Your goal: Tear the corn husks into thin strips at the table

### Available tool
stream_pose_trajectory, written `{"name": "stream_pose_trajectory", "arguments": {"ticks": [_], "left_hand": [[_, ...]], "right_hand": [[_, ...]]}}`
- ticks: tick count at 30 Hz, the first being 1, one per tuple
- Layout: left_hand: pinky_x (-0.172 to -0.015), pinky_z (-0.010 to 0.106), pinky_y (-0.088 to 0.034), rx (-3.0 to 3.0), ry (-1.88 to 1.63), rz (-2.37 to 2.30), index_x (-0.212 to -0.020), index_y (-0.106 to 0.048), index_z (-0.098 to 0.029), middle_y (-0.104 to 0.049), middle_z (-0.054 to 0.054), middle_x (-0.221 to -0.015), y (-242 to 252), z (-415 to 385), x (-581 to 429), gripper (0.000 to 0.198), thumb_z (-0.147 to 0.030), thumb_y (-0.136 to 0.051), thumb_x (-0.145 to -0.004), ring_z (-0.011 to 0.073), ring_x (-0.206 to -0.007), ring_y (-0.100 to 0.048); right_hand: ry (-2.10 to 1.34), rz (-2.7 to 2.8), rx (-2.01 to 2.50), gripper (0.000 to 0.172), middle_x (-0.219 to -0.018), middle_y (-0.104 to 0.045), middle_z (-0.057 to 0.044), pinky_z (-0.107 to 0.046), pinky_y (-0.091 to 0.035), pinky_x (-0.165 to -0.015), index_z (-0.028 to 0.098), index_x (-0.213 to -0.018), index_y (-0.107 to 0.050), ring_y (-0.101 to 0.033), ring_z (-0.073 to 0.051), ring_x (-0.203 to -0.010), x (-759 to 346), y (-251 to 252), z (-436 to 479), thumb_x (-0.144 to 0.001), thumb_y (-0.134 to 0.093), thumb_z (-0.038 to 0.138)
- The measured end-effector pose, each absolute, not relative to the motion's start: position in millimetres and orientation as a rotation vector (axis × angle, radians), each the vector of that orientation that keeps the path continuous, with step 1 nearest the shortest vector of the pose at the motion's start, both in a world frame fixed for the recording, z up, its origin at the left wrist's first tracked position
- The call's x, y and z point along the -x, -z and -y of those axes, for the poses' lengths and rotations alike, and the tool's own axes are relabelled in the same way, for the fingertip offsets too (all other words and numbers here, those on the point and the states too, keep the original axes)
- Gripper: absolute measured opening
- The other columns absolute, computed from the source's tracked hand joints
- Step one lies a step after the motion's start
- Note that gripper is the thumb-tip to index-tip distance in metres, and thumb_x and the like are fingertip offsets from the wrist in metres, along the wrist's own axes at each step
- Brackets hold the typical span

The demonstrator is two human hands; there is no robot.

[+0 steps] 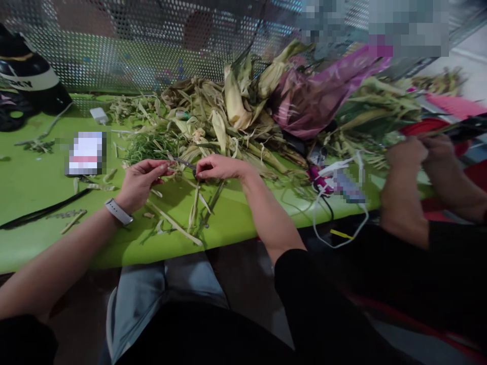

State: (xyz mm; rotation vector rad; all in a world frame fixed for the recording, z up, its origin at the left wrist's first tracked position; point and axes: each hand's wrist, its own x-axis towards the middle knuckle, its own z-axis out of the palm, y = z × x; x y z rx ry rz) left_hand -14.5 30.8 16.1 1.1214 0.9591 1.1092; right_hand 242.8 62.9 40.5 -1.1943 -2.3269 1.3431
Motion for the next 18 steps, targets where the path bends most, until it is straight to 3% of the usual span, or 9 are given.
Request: {"name": "stream_pose_trajectory", "arguments": {"ticks": [4, 9, 13, 18], "left_hand": [[-0.048, 0.013, -0.044, -0.911, -1.051, -0.844, -0.084, -0.069, -0.016, -0.072, 0.003, -0.085, -20, -33, 12, 0.014, -0.020, -0.078, -0.075, 0.0048, -0.059, -0.059], [-0.043, 0.014, -0.036, -0.899, -0.946, -0.745, -0.093, -0.068, -0.016, -0.054, -0.004, -0.059, -23, -27, 8, 0.019, -0.018, -0.074, -0.076, 0.0037, -0.047, -0.044], [-0.041, 0.015, -0.030, -0.926, -0.911, -0.747, -0.108, -0.066, -0.021, -0.049, -0.007, -0.062, -26, -24, 8, 0.036, -0.016, -0.073, -0.074, 0.0033, -0.045, -0.036], [-0.040, 0.018, -0.026, -1.048, -0.946, -0.759, -0.112, -0.068, -0.021, -0.048, -0.006, -0.062, -28, -26, 13, 0.037, -0.018, -0.071, -0.076, 0.0038, -0.045, -0.030]], "right_hand": [[-1.535, 1.947, 1.073, 0.014, -0.077, -0.063, 0.000, -0.020, -0.044, -0.059, 0.014, -0.080, -0.060, -0.056, -0.008, -0.063, -240, -34, -66, -0.080, -0.070, 0.025], [-1.736, 1.444, 0.725, 0.028, -0.100, -0.067, -0.004, -0.016, -0.035, -0.045, 0.017, -0.079, -0.050, -0.052, -0.005, -0.059, -221, -24, -60, -0.079, -0.071, 0.035], [-1.844, 1.339, 0.555, 0.028, -0.087, -0.063, 0.001, -0.017, -0.029, -0.040, 0.018, -0.080, -0.048, -0.038, -0.002, -0.047, -206, -21, -54, -0.082, -0.069, 0.036], [-1.831, 1.464, 0.589, 0.024, -0.074, -0.060, 0.004, -0.016, -0.027, -0.041, 0.016, -0.080, -0.051, -0.031, 0.000, -0.043, -212, -26, -53, -0.084, -0.068, 0.032]]}}
